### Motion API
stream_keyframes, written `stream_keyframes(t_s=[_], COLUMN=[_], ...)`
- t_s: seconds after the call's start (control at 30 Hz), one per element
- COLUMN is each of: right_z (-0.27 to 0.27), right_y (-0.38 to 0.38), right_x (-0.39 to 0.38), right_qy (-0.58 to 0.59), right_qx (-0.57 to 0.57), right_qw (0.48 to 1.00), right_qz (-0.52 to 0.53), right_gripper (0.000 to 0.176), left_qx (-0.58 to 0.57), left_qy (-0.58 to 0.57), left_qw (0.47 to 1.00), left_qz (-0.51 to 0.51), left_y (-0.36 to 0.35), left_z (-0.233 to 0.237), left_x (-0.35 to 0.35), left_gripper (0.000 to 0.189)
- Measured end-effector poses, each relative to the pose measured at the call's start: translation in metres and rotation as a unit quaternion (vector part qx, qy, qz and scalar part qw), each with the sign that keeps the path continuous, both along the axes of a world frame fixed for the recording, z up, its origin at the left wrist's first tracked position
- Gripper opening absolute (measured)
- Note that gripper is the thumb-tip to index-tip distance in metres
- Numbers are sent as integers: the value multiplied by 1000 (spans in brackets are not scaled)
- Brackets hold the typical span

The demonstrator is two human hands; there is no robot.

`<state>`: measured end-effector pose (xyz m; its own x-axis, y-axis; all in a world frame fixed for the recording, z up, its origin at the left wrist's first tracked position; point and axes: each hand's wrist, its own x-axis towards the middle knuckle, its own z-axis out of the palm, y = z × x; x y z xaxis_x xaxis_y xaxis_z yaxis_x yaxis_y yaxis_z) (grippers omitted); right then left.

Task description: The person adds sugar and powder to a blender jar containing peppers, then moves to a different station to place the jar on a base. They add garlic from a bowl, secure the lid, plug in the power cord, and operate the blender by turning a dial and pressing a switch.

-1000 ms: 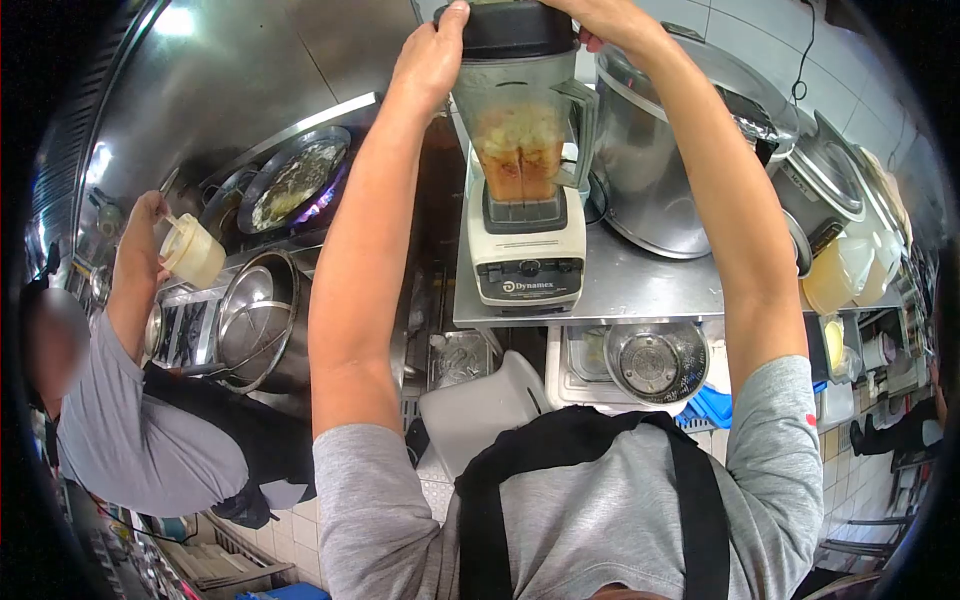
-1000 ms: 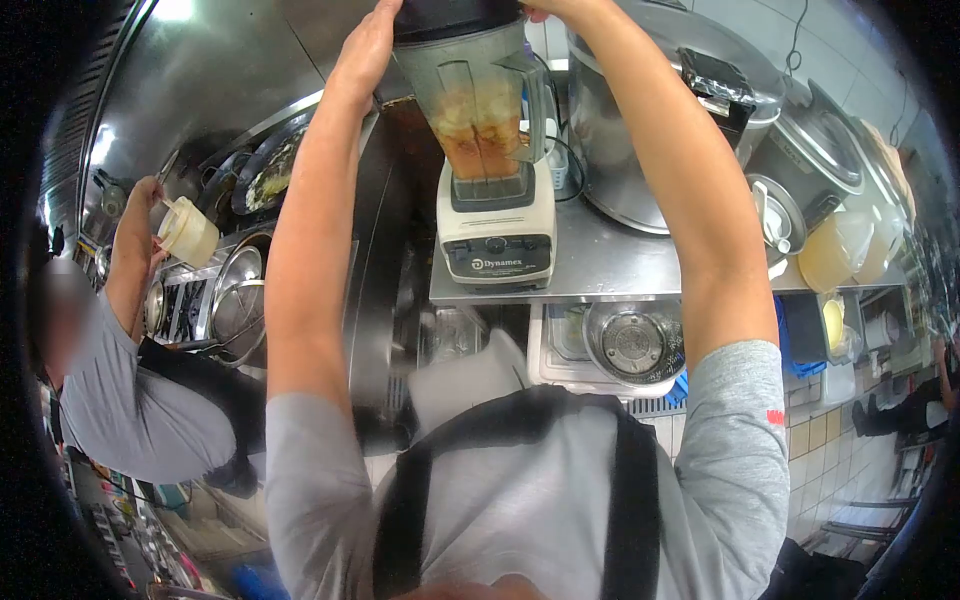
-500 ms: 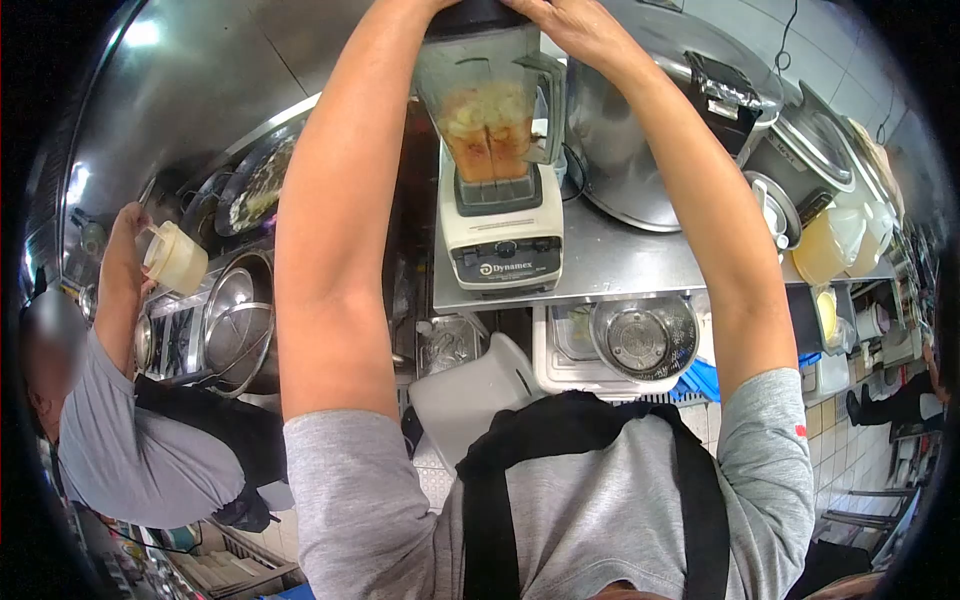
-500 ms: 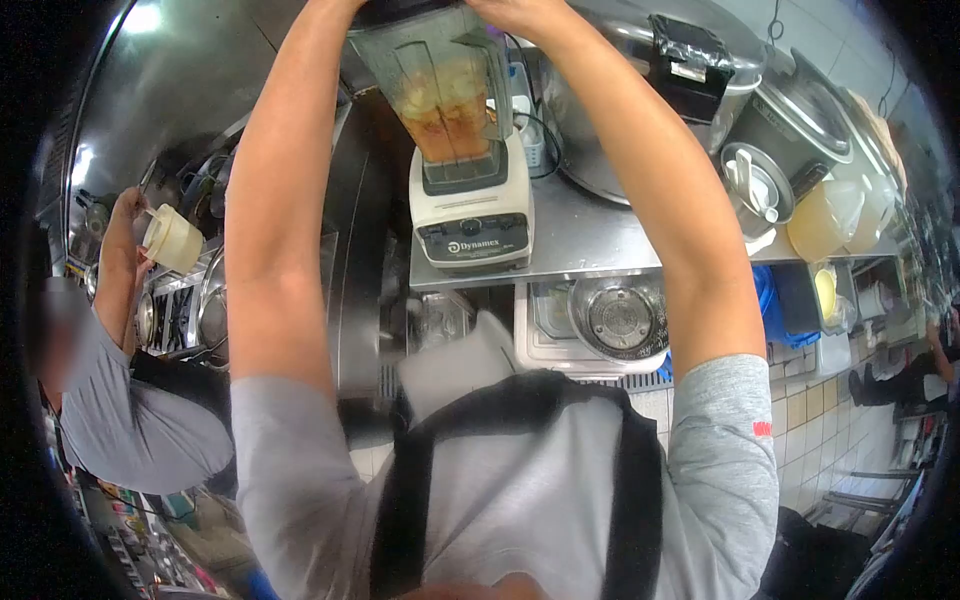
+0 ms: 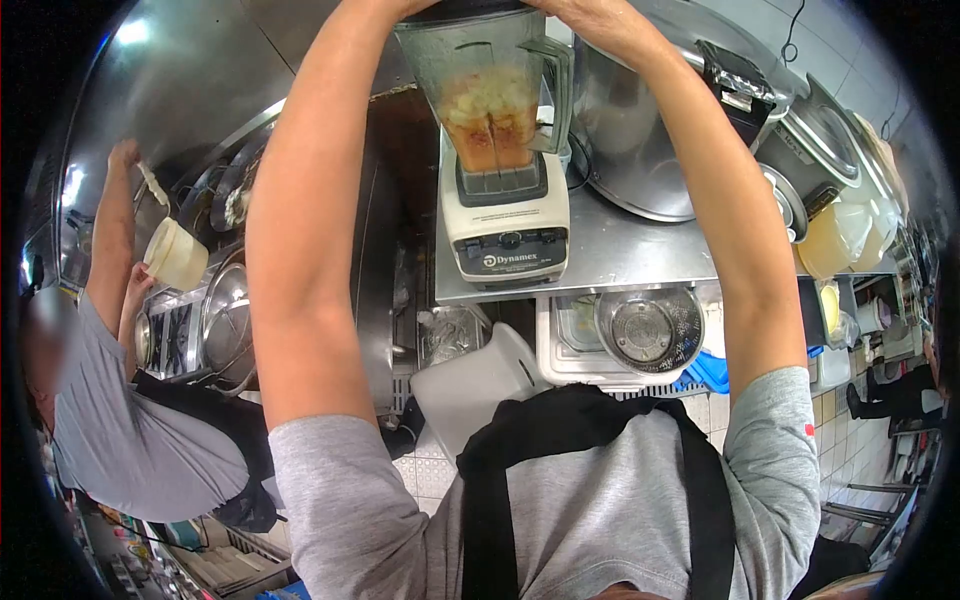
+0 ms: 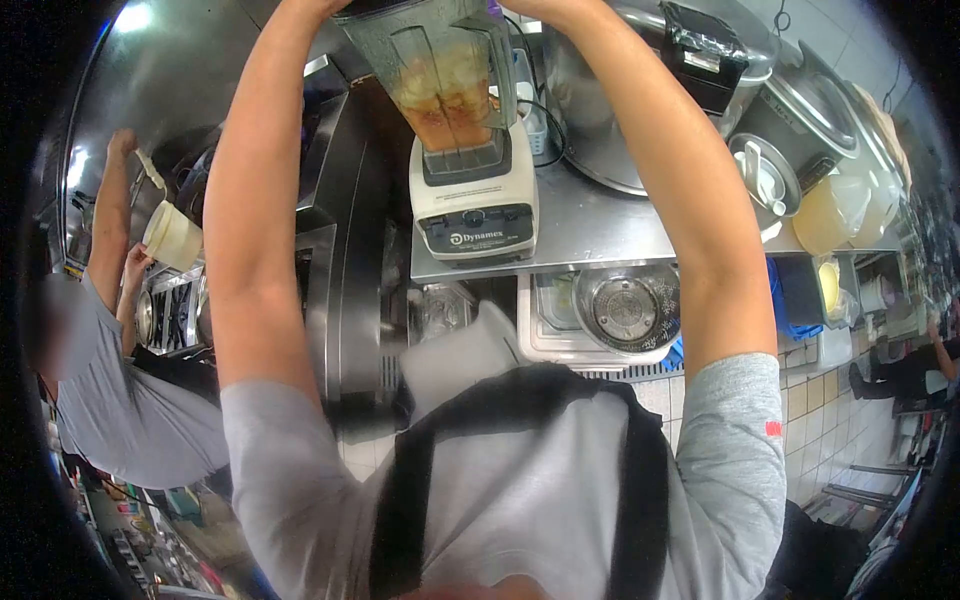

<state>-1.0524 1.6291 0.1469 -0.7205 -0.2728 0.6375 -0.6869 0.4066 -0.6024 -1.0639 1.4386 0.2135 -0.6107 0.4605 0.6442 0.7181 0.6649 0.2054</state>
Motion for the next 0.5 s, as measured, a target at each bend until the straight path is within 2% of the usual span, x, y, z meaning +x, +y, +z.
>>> stream_keyframes(t_s=[0.07,0.2,0.3,0.37,0.47,0.5], right_z=[1,-4,-3,-1,-12,-13], right_y=[-5,-7,-10,-9,0,2], right_x=[-3,-5,13,25,-4,1], right_qy=[-8,25,-32,-19,-22,-2], right_qx=[19,-5,-36,-38,-65,-47], right_qw=[998,997,998,999,997,999], right_qz=[-67,-71,-45,-3,32,-5], right_gripper=[70,67,66,65,66,65], left_qx=[10,-18,-3,14,41,40], left_qy=[-2,10,44,28,49,40], left_qw=[1000,1000,999,998,996,996], left_qz=[29,20,2,51,67,67], left_y=[-1,3,1,3,5,5], left_z=[2,3,-6,-8,-15,-19], left_x=[-1,-10,-2,13,12,11], left_gripper=[77,75,72,69,69,69])
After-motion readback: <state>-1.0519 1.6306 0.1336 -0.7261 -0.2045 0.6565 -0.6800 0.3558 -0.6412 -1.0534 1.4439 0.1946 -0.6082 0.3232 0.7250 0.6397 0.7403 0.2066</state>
